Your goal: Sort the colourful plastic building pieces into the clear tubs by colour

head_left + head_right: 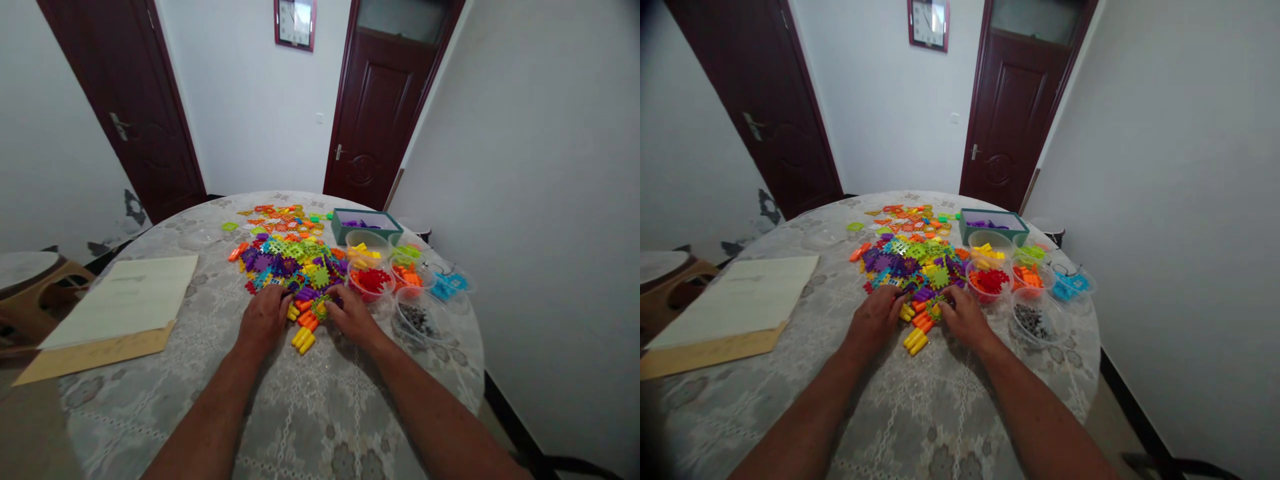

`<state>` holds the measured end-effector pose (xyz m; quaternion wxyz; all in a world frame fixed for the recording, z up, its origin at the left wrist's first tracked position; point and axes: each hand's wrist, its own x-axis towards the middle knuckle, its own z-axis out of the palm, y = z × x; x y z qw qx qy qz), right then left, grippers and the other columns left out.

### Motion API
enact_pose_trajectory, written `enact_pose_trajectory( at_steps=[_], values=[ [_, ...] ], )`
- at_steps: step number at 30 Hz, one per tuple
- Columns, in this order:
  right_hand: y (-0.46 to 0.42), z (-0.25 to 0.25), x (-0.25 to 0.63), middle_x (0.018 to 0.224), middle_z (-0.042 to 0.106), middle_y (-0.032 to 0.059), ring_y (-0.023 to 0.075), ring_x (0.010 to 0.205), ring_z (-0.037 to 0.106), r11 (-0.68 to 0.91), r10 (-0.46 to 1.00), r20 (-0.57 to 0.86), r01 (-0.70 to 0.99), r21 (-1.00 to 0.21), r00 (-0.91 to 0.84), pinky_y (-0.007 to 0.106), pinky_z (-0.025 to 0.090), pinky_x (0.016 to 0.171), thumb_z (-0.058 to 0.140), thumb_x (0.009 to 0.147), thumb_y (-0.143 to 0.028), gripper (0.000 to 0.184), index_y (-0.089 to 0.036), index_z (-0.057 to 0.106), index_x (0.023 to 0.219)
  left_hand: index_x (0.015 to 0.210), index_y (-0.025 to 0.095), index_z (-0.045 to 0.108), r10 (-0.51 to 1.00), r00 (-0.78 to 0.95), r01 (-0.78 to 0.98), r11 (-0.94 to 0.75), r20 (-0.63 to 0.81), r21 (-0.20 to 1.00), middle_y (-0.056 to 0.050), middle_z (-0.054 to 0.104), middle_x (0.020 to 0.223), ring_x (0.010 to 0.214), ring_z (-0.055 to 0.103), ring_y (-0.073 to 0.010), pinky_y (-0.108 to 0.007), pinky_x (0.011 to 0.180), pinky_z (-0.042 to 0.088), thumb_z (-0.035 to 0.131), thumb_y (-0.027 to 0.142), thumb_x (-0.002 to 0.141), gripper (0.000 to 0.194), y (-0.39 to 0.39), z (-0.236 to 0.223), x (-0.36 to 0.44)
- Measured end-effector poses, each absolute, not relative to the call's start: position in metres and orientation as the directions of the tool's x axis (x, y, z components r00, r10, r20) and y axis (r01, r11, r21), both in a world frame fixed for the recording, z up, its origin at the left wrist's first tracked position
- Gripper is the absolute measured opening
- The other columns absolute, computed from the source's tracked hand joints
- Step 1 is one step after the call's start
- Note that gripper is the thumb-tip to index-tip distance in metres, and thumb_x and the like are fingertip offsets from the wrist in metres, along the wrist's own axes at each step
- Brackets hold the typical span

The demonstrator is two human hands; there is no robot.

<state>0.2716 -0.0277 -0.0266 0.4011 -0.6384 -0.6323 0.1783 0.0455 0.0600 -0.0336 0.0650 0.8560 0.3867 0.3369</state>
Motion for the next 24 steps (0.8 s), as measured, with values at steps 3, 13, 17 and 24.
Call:
enact_pose_trajectory(
  at_steps=[3,13,17,24],
  values=[
    [-0.029,-0.017,0.269,0.091,0.067,0.0002,0.0179,0.081,0.063,0.096,0.957,0.223,0.526,-0.845,0.184,0.029,0.051,0.072,0.063,0.094,-0.033,0.017,-0.024,0.064,0.107,0.104,0.022,0.062,0.737,0.428,0.66,-0.651,0.523,0.376,-0.009,0.071,0.1,0.093,0.066,-0.0242,-0.036,0.084,0.052,0.042,0.035,0.106,0.023,0.061,-0.033,0.044],
    [-0.054,0.064,0.336,0.078,0.067,-0.0028,0.0142,0.058,0.061,0.099,0.937,0.244,0.479,-0.872,0.25,0.025,0.048,0.053,0.067,0.092,-0.041,0.03,-0.023,0.063,0.116,0.11,0.022,0.063,0.763,0.355,0.739,-0.583,0.541,0.337,-0.011,0.071,0.118,0.093,0.072,-0.0259,-0.036,0.078,0.055,0.041,0.03,0.103,0.024,0.065,-0.03,0.035],
    [-0.037,0.087,0.416,0.099,0.078,0.0056,0.0177,0.076,0.071,-0.099,0.847,0.372,0.8,-0.592,0.38,0.03,0.055,0.073,0.061,0.095,-0.029,0.033,-0.021,0.066,0.126,0.116,0.022,0.063,0.823,0.244,0.661,-0.529,0.513,0.533,-0.009,0.076,0.108,0.091,0.074,-0.0255,-0.037,0.081,0.057,0.043,0.036,0.102,0.028,0.067,-0.028,0.036],
    [-0.006,0.096,0.496,0.12,0.075,0.0247,0.033,0.108,0.073,-0.516,0.724,0.445,0.842,-0.159,0.528,0.041,0.053,0.092,0.052,0.095,-0.013,0.04,-0.008,0.07,0.13,0.122,0.021,0.067,0.958,0.151,0.488,-0.288,0.246,0.824,-0.009,0.08,0.107,0.092,0.077,-0.0222,-0.031,0.079,0.058,0.054,0.036,0.095,0.034,0.061,-0.019,0.042]
  ],
)
